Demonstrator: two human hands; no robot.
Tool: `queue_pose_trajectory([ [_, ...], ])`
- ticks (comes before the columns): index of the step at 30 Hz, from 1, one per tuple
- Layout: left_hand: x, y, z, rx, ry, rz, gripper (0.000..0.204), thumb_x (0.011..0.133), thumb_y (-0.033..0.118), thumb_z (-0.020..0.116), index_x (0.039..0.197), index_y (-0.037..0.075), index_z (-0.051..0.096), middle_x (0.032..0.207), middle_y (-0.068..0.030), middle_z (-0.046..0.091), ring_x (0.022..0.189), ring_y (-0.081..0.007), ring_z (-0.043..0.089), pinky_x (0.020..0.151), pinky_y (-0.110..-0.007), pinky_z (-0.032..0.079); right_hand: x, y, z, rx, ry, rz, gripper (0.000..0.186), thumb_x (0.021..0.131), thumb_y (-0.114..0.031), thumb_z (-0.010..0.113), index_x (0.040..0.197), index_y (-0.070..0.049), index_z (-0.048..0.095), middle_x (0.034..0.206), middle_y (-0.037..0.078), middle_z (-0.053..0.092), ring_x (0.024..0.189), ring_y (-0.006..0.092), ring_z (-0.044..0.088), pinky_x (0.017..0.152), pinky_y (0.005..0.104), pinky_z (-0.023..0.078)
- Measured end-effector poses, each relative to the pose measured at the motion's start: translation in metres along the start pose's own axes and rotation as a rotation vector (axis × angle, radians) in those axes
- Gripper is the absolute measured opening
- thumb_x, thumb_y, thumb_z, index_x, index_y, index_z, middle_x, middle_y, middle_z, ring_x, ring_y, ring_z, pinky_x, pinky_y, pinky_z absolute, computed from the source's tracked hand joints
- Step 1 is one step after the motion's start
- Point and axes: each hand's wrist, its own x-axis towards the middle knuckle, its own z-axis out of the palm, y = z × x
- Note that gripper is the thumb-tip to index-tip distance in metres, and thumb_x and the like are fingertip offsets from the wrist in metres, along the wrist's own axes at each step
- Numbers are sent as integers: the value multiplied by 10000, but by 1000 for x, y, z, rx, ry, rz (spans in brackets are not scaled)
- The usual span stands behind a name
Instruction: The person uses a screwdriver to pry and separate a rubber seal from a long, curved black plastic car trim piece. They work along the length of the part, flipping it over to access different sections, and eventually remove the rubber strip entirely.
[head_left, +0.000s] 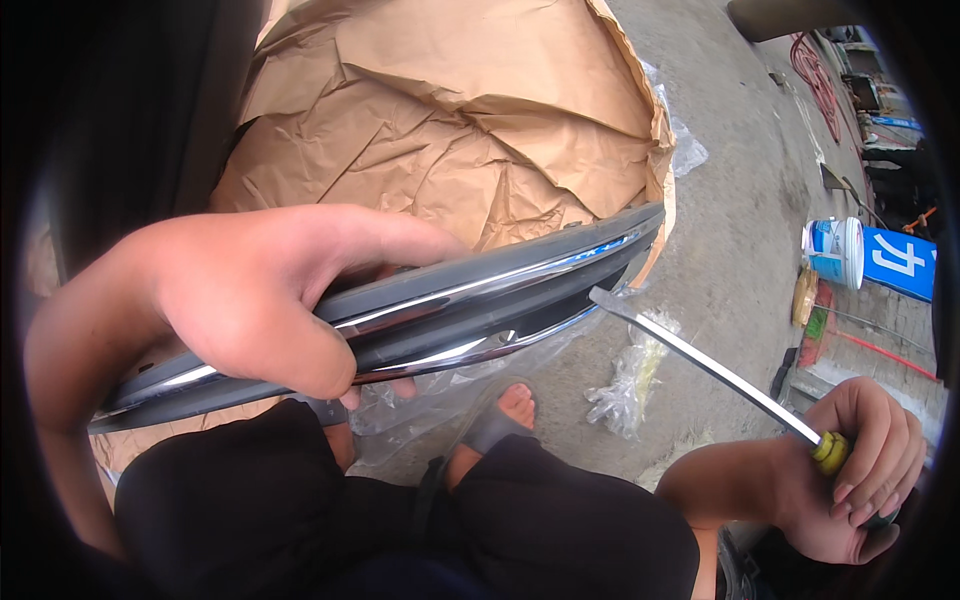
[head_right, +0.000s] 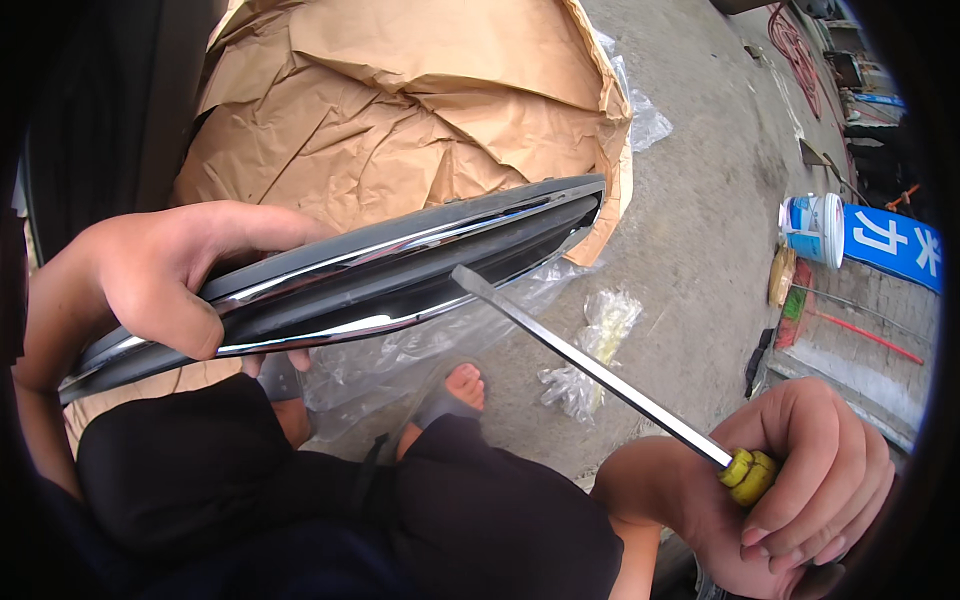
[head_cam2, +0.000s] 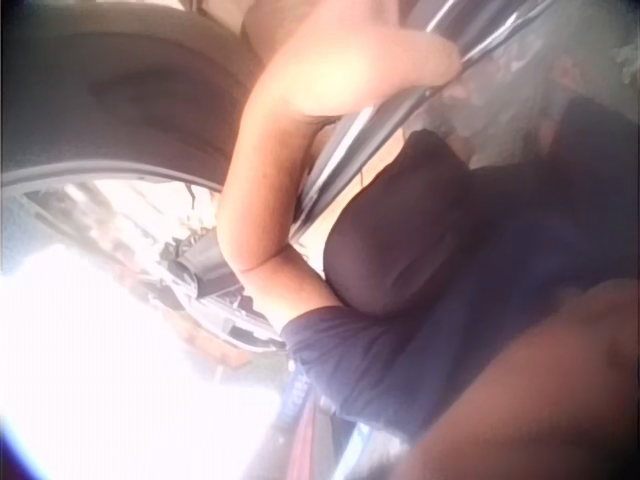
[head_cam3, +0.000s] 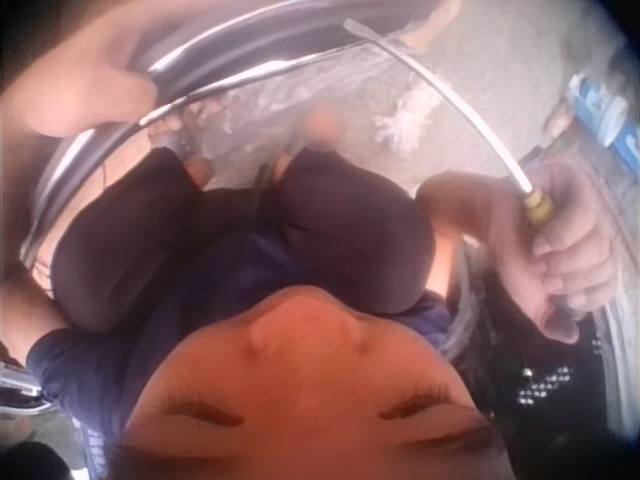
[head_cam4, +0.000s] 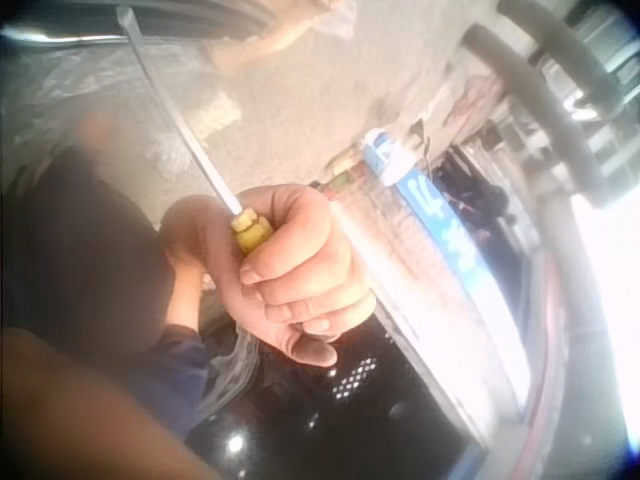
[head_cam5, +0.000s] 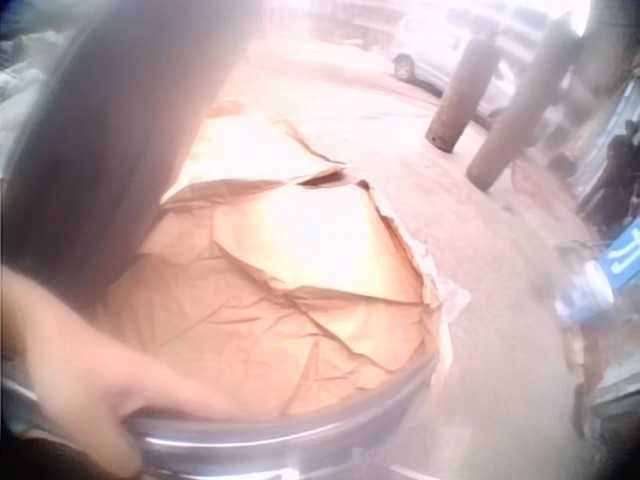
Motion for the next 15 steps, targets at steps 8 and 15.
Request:
queue_pose_trajectory([
  [8,0,2,8,-5,47,-60,904,692,-84,607,1581,-90,442,1157,-220,763,982,-261,760,811,-355,615,-14,25,4,-140,-41,63,325,854,-379,678,906,-103,515,624,0,537,520,111,543,658,242,490],
  [15,-4,2,8,25,32,-47,928,686,-86,614,1597,-78,437,1201,-231,752,1005,-256,760,795,-356,617,-27,45,29,-36,171,-188,272,876,-256,722,927,-77,524,664,8,516,612,165,547,955,352,468],
])
